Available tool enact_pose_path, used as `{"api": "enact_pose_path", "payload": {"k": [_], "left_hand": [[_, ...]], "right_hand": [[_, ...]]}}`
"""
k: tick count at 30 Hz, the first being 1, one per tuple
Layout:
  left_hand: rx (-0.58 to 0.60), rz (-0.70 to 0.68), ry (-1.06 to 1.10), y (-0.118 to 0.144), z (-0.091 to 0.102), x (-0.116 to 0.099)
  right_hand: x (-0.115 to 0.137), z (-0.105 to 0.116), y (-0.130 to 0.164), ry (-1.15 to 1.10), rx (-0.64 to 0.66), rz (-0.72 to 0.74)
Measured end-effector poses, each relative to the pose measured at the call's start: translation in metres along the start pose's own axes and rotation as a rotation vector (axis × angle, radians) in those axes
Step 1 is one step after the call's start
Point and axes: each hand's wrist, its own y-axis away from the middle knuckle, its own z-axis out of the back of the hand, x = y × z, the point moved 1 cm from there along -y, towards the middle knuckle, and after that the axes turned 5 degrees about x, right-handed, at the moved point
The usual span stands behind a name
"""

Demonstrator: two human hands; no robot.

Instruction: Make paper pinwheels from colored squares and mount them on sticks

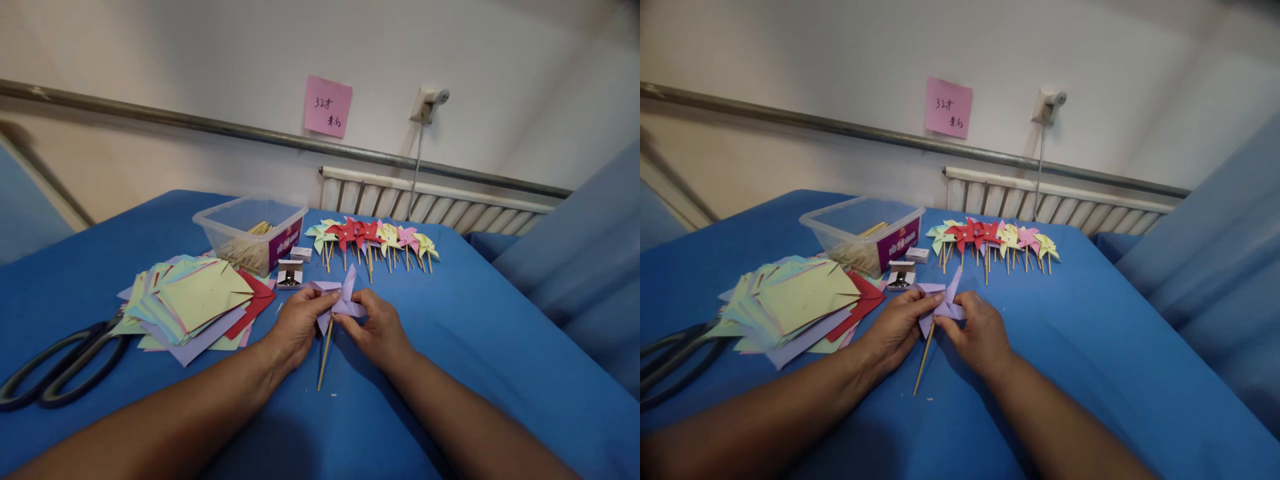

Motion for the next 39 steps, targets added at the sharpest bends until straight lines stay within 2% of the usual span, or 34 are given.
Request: {"api": "enact_pose_path", "payload": {"k": [6,11,20,27,33,39], "left_hand": [[-0.019,0.039,0.038,0.0010,-0.0005,-0.0007],[-0.030,0.070,0.083,0.0015,-0.0010,-0.0015],[-0.036,0.083,0.092,0.0012,-0.0013,-0.0011],[-0.019,0.064,0.067,0.0021,-0.0013,-0.0012],[0.033,0.044,0.060,0.0041,-0.0018,-0.0013],[0.020,0.047,0.038,0.0033,-0.0013,-0.0015]], "right_hand": [[0.0018,0.0028,0.0000,0.069,-0.004,0.050],[0.0015,0.0019,-0.0003,0.025,-0.032,0.059],[-0.0067,-0.0038,-0.0015,-0.124,-0.063,-0.004],[0.0001,-0.0013,-0.0006,-0.202,-0.015,-0.081],[-0.0001,-0.0003,-0.0007,-0.186,-0.043,-0.060],[0.0000,-0.0010,-0.0006,-0.235,-0.035,-0.073]]}}
